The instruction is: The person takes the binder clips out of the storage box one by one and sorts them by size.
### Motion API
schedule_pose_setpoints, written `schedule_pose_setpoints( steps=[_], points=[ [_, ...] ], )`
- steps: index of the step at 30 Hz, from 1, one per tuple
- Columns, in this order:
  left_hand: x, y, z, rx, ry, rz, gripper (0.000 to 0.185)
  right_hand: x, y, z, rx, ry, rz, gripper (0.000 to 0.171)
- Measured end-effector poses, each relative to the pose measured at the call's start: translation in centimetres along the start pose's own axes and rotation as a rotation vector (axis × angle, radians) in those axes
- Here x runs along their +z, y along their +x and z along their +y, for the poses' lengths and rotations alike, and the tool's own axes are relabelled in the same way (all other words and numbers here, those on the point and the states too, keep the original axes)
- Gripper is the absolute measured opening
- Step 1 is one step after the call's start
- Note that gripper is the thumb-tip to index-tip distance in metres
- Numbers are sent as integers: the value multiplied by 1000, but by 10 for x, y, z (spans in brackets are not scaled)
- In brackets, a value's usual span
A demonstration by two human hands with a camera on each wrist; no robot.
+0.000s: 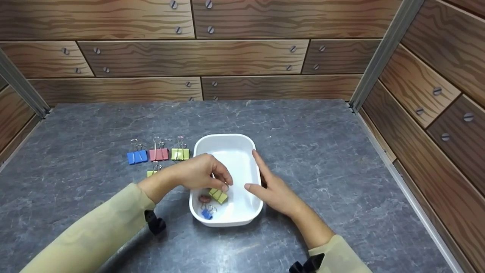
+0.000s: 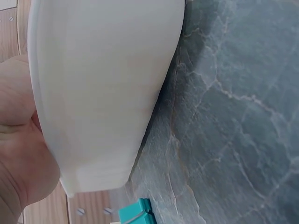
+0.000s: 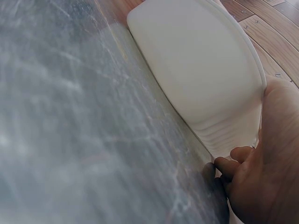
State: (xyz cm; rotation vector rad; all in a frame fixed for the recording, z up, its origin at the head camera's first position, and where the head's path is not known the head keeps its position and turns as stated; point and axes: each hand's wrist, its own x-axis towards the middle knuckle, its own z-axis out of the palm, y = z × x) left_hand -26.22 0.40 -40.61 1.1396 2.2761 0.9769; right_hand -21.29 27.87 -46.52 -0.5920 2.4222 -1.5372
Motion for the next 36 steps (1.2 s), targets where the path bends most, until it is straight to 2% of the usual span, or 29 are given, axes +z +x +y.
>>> schedule_pose_setpoints(
  steps=[9, 17, 26, 36],
  points=[
    [2, -3, -2, 13, -173, 152, 15, 0, 0, 0, 7, -8, 7, 88],
    [-3, -12, 7, 10, -224, 224, 15, 0, 0, -1, 6, -15, 12, 88],
    [-27, -30, 11, 37, -221, 320, 16, 0, 1, 0, -10, 20, 0, 88],
    [-56, -67, -4, -4, -218, 453, 20, 0, 1, 1, -15, 21, 7, 89]
  ],
)
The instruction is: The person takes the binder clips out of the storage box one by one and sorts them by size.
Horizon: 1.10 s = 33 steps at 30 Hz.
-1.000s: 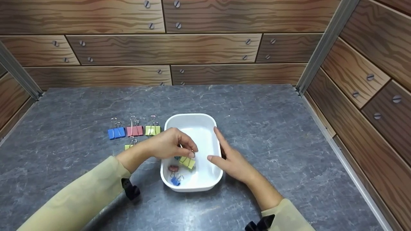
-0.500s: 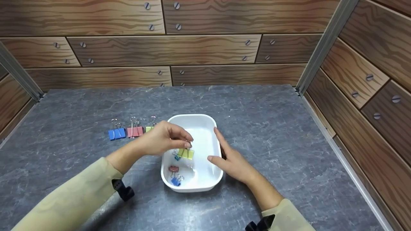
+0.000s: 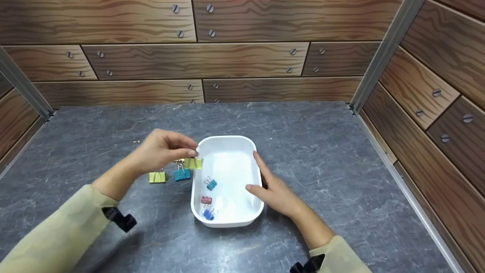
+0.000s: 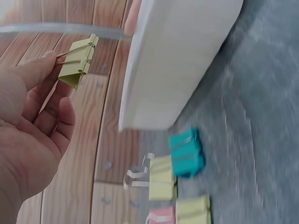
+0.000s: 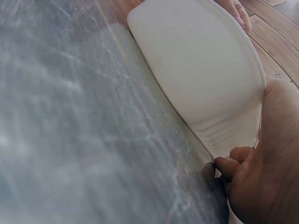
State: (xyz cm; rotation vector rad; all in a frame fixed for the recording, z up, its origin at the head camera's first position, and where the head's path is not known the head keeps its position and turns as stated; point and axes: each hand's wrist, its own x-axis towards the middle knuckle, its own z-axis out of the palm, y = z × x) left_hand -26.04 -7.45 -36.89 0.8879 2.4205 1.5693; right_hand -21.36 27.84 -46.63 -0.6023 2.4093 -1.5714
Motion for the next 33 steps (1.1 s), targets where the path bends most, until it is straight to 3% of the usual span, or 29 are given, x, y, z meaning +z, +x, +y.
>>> schedule_pose_setpoints(
  steps=[9, 14, 24, 33],
  points=[
    [-38, -31, -19, -84, -25, 127, 19, -2, 0, 0, -5, -26, 12, 89],
    [-54, -49, -33, -126, -16, 165, 18, -2, 0, 0, -11, -37, 16, 89],
    [-73, -75, -60, -199, 7, 231, 21, 1, 1, 0, 6, 24, -7, 88],
    [-83, -88, -79, -207, 10, 284, 22, 0, 1, 0, 7, 18, -4, 89]
  ],
)
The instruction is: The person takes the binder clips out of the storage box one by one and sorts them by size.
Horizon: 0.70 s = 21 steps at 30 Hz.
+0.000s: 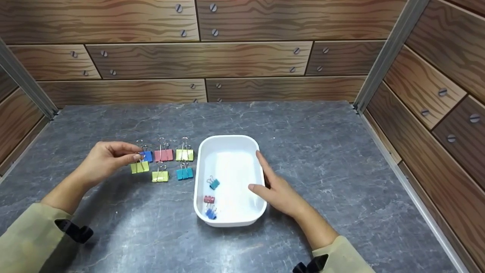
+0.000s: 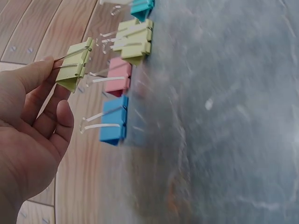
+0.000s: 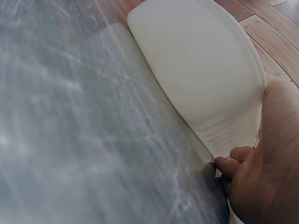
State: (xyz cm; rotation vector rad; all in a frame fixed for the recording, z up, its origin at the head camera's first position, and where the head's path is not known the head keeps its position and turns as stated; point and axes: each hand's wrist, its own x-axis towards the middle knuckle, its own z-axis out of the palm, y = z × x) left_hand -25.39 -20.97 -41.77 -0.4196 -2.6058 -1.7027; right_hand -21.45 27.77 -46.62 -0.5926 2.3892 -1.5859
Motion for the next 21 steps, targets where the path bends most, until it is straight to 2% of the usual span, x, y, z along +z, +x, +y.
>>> schedule_pose_setpoints(
  steps=[11, 21],
  points=[
    [-3, -3, -23, -46, 25, 3, 23, 0, 1, 1, -7, -16, 7, 90],
    [-1, -7, -35, -74, 26, 8, 23, 0, 0, 1, -4, 0, -3, 89]
  ],
)
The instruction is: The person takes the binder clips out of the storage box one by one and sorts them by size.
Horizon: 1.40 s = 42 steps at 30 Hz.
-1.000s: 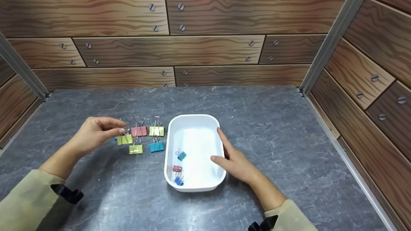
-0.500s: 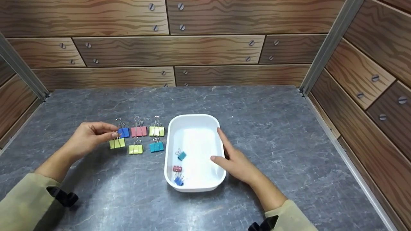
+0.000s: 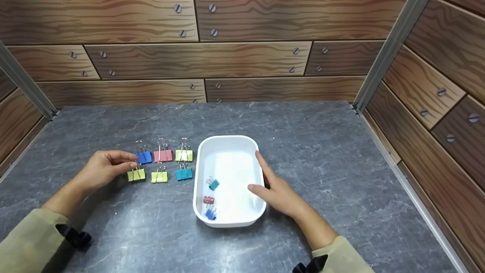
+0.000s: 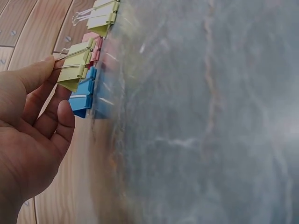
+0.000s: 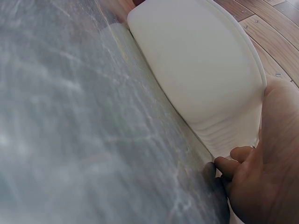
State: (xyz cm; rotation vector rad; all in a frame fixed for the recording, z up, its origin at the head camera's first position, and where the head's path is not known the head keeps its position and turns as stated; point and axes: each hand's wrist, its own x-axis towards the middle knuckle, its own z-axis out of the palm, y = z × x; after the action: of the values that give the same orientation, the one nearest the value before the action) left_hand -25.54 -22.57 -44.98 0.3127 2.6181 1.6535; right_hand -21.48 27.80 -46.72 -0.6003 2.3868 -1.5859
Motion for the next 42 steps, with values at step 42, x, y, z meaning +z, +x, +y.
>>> schedule_pose_setpoints(
  steps=[42],
  points=[
    [-4, -1, 8, 28, -9, 25, 25, -1, -1, -2, 24, -55, 19, 87]
  ],
)
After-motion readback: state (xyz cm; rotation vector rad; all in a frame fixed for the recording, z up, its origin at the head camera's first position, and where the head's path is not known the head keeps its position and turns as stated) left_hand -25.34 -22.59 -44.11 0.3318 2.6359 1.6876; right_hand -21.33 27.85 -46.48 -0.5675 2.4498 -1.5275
